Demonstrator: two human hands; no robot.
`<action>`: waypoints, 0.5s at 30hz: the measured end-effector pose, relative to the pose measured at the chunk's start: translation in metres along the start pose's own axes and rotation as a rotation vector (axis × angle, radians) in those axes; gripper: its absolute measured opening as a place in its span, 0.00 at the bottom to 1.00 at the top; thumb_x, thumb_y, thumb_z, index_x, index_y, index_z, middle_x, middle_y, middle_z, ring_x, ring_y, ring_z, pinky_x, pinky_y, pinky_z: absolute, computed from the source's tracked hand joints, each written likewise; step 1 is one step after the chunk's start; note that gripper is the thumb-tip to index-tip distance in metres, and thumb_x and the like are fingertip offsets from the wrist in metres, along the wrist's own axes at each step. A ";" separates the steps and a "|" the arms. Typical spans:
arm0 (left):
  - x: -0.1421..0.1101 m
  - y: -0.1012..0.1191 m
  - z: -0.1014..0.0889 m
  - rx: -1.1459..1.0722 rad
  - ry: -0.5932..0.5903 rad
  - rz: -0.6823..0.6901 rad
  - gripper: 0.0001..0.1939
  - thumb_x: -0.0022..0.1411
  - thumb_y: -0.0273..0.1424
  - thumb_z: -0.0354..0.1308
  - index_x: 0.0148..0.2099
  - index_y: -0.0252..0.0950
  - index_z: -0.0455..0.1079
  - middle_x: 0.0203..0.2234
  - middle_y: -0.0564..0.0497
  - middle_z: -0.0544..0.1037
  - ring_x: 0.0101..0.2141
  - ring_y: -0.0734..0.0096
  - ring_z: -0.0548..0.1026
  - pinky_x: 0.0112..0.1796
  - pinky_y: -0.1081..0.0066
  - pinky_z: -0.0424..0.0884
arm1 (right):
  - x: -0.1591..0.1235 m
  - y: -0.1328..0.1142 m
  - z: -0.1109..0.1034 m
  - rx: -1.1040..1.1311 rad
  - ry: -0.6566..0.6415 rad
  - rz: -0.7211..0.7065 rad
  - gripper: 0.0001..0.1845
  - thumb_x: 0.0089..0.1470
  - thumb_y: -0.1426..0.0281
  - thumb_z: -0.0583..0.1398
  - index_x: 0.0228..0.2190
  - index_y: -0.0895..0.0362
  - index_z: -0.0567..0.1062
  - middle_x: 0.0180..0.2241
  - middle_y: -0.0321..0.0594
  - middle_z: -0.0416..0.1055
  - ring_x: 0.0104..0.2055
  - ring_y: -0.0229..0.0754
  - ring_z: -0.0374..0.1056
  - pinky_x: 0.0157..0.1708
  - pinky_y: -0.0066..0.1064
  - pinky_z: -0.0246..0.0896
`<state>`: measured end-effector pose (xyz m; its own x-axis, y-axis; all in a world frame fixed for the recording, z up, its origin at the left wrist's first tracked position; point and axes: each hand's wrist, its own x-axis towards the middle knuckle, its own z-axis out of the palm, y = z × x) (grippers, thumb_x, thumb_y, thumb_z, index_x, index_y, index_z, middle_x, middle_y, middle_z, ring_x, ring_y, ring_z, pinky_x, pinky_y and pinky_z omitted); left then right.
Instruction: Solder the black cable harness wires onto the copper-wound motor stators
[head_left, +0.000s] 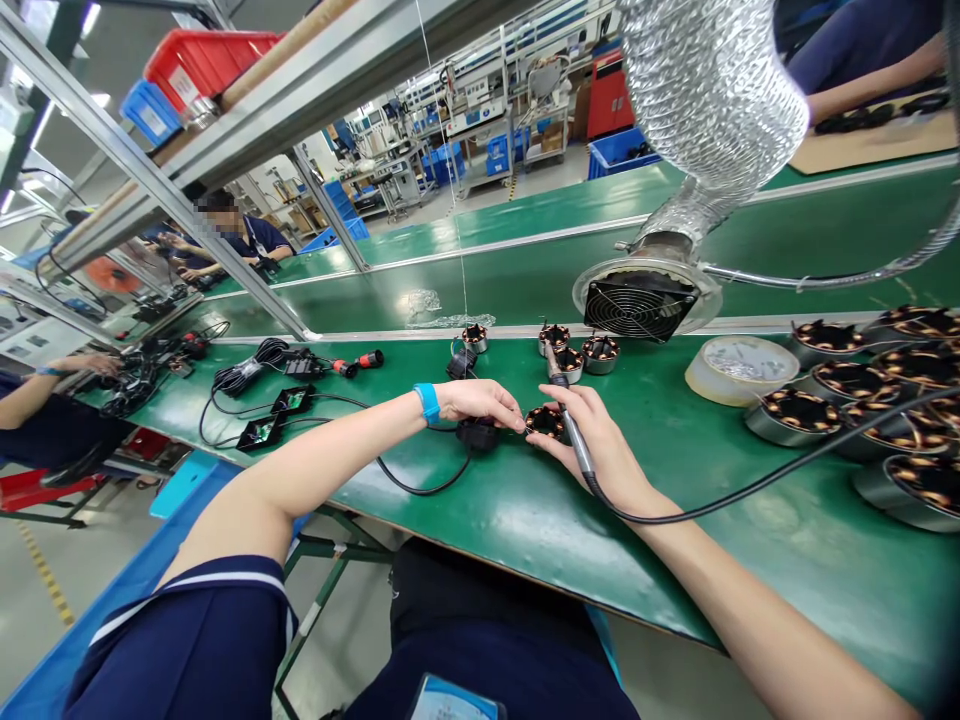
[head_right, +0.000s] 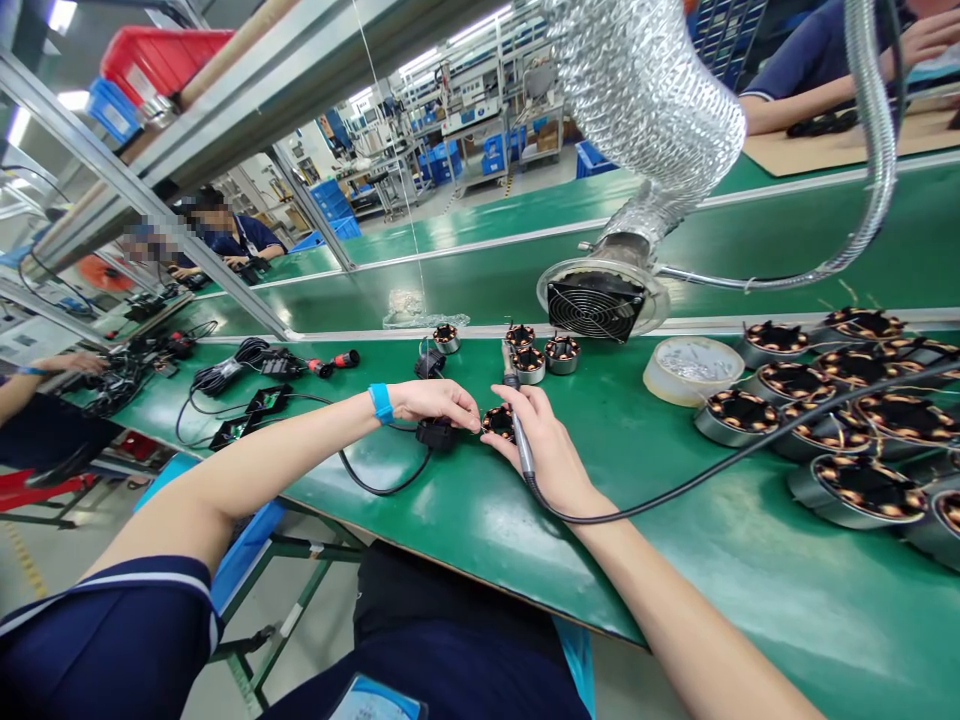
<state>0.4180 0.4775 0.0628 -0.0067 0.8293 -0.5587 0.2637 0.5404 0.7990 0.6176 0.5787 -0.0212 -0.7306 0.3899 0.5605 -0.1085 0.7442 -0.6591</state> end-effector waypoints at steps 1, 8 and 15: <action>-0.001 0.000 0.001 0.003 -0.012 0.004 0.20 0.44 0.44 0.74 0.31 0.31 0.80 0.24 0.52 0.74 0.28 0.76 0.64 0.33 0.71 0.56 | 0.000 0.000 0.000 0.003 -0.001 0.001 0.29 0.63 0.55 0.62 0.61 0.49 0.65 0.53 0.48 0.64 0.47 0.51 0.74 0.48 0.42 0.74; -0.004 0.000 -0.001 0.074 -0.019 -0.011 0.26 0.46 0.51 0.73 0.31 0.30 0.80 0.22 0.53 0.73 0.27 0.76 0.65 0.31 0.72 0.56 | 0.000 -0.001 -0.001 0.006 0.000 0.003 0.28 0.64 0.56 0.62 0.61 0.49 0.64 0.53 0.48 0.64 0.46 0.50 0.74 0.47 0.41 0.74; -0.007 -0.006 -0.002 -0.004 0.111 -0.036 0.25 0.36 0.45 0.78 0.30 0.32 0.78 0.26 0.53 0.78 0.28 0.76 0.69 0.34 0.72 0.60 | 0.001 -0.002 -0.001 0.007 -0.003 -0.002 0.29 0.63 0.58 0.63 0.62 0.48 0.63 0.54 0.48 0.63 0.46 0.50 0.74 0.48 0.41 0.73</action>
<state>0.4145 0.4685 0.0627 -0.1224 0.8200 -0.5591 0.2576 0.5703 0.7800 0.6183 0.5783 -0.0192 -0.7324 0.3872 0.5601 -0.1141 0.7412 -0.6616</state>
